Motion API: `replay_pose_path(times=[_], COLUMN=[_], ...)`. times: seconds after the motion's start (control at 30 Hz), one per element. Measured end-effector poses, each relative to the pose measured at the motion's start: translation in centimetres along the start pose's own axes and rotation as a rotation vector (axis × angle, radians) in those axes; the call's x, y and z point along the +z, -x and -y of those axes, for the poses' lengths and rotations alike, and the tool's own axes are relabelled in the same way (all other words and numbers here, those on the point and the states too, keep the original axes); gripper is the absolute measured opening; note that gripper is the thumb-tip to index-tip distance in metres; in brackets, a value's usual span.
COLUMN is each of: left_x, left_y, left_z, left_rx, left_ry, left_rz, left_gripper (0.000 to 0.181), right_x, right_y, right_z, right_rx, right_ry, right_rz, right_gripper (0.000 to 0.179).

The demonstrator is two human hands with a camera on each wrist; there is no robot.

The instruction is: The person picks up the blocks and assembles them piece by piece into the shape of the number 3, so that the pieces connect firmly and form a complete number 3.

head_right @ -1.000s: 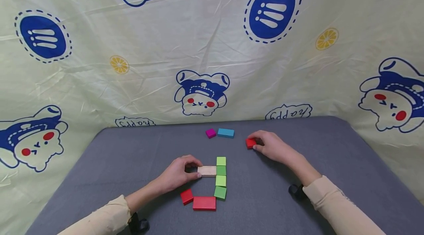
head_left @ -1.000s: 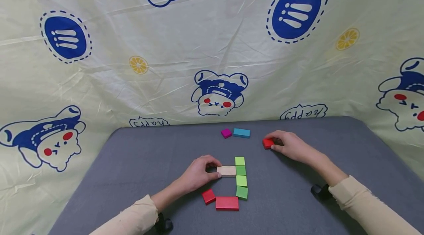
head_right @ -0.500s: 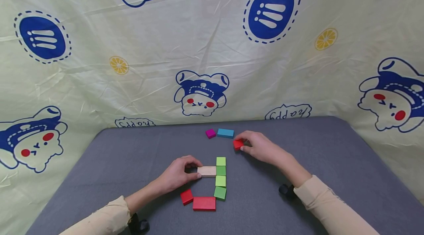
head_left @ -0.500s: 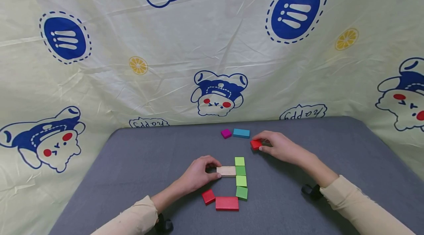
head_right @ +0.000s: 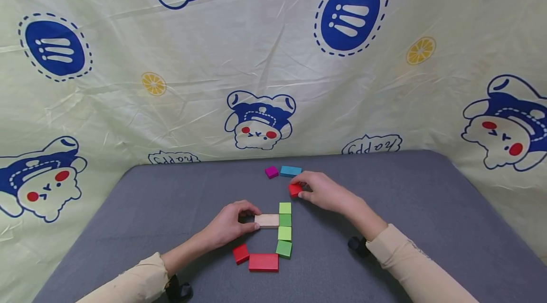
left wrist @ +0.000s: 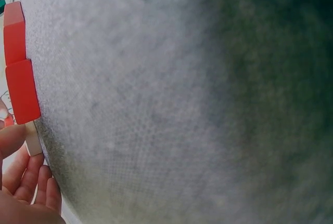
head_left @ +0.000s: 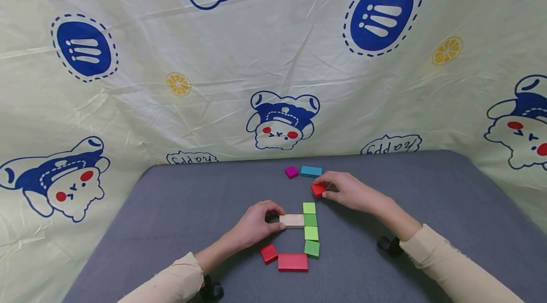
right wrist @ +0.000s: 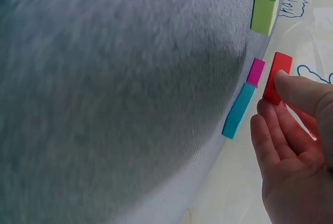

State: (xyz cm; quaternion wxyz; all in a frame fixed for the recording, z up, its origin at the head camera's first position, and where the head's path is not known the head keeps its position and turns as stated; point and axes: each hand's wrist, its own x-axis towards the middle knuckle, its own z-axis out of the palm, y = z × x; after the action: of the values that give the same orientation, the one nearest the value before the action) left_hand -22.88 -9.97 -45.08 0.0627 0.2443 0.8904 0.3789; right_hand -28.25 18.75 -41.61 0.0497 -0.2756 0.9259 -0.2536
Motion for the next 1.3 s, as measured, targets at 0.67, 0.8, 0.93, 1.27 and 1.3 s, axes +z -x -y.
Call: replay_pose_path(times=[0.67, 0.8, 0.93, 1.27, 1.3], left_x=[0.0, 0.0, 0.0, -0.1, -0.1], left_y=[-0.1, -0.1, -0.1, -0.1, -0.1], left_z=[0.3, 0.1, 0.0, -0.1, -0.1], left_rx=[0.011, -0.004, -0.018, -0.018, -0.016], left_ry=[0.000, 0.004, 0.003, 0.002, 0.002], left_rz=[-0.001, 0.003, 0.007, 0.009, 0.009], left_gripper=[0.021, 0.021, 0.021, 0.021, 0.021], right_x=[2.0, 1.9, 1.9, 2.0, 2.0], right_y=[-1.5, -1.6, -1.6, -1.8, -1.8], right_z=[0.2, 0.3, 0.4, 0.5, 0.5], right_rx=[-0.042, -0.042, -0.040, -0.020, -0.017], right_ry=[-0.039, -0.044, -0.048, -0.037, -0.038], right_rz=[0.069, 0.082, 0.093, 0.106, 0.106], right_gripper=[0.029, 0.029, 0.029, 0.031, 0.031])
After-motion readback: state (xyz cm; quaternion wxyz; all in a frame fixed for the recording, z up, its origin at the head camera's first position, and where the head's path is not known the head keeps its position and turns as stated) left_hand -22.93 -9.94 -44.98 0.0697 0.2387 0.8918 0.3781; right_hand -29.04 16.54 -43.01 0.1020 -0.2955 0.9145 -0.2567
